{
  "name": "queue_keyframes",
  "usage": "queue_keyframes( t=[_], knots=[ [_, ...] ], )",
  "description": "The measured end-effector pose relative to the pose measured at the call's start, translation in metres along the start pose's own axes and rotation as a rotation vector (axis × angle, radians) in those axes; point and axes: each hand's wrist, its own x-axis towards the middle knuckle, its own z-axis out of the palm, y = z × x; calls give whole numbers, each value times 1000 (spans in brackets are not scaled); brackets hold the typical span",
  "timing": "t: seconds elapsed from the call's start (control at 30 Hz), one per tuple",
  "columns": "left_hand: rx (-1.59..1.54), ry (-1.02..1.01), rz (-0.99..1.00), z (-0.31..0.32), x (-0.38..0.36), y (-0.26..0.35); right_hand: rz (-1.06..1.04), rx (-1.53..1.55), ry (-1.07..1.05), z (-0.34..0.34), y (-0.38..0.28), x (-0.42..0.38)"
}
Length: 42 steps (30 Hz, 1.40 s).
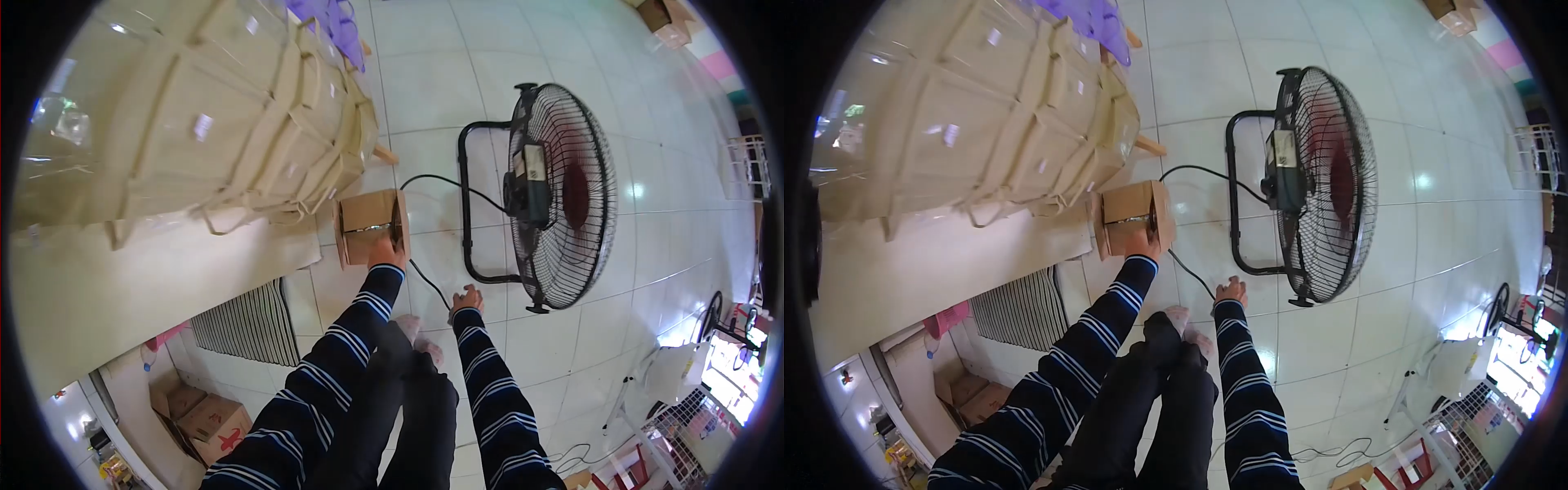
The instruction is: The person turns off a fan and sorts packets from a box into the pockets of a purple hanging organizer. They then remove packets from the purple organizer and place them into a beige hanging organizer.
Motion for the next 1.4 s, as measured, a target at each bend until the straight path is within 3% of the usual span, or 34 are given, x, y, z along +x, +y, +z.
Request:
queue_keyframes(
  t=[0.07,0.13,0.2,0.33,0.37,0.4,0.43,0.47,0.57,0.63,0.87,0.9,1.13,1.33,1.4],
  knots=[
    [-116,20,-93,3,-4,14,-25,-79,24,0,-5,18],
    [-175,72,-52,-3,-14,22,-61,-147,52,7,-6,28],
    [-524,138,41,-9,-33,35,-68,-80,111,17,-7,44],
    [-600,-153,239,-16,-38,79,-138,-208,300,33,-1,67],
    [-605,-135,256,-5,-32,88,-117,-274,245,36,1,76],
    [-407,-202,402,7,-30,97,-77,-265,115,24,-3,81],
    [-204,-264,543,19,-26,103,-165,-317,140,34,9,93],
    [-213,-254,553,31,-20,106,-248,-374,164,43,23,101],
    [-51,-274,651,66,5,119,-207,-274,182,36,19,98],
    [-1,-319,750,87,10,129,-258,-373,248,47,35,110],
    [-119,-327,769,140,18,161,-189,-356,328,26,62,133],
    [-125,-356,738,146,17,168,-122,-347,238,18,61,136],
    [-196,-340,808,181,9,215,15,-355,272,-14,93,164],
    [-346,-528,753,231,2,220,102,-559,242,-76,151,188],
    [-294,-471,729,226,5,207,15,-571,316,-81,199,211]
  ],
)
